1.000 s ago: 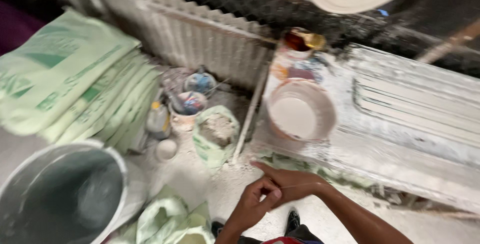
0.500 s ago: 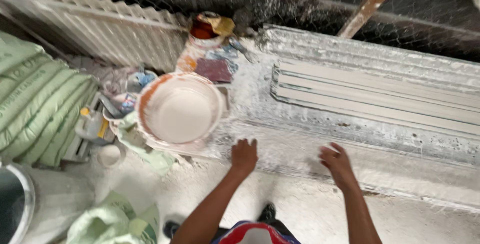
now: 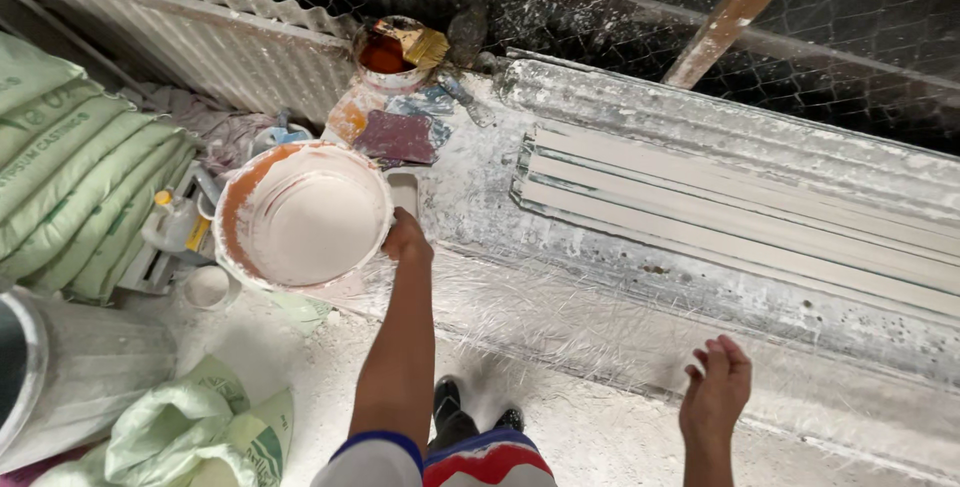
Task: The person lays a white fibrous mat over a long rectangular mold, smooths it by hand, and then pours a white liquid from a bucket over the mat to saturate it. The person uses hands to press and spread the mat and liquid along the mold surface.
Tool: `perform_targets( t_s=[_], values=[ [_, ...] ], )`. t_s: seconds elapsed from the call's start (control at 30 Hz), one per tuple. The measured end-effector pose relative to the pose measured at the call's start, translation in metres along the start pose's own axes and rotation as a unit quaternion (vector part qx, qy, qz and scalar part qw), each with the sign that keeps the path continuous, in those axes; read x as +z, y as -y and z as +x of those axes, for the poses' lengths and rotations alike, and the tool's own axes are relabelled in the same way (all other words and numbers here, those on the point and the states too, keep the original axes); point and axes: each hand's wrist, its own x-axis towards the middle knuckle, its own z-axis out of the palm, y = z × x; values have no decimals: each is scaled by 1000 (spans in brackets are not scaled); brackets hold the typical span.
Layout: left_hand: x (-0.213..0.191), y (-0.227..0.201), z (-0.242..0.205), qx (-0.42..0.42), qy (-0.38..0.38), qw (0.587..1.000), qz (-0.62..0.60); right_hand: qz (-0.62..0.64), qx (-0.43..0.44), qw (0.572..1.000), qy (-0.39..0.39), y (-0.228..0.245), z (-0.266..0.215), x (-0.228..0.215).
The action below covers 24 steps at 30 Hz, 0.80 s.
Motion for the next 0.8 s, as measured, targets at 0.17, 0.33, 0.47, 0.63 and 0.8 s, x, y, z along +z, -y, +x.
perform_targets(
  t_s=[0.17,0.33,0.47,0.63,0.8],
  values=[
    [7,-1,7,51,14,987,154,-27,29,999,22,-5,-40,-1],
    [-5,-25,-75,208,99,963,-142,-21,51,998,21,-12,-61,18],
    [-65,-96,-120,135,348,853,-366,-41,70,996,45,-10,-75,45],
    [-184,-159,-103,91,449,800,-387,-32,98,992,73,-14,-85,70],
    [-255,-158,-38,217,323,913,-124,-17,119,986,120,-34,-90,89]
  ],
)
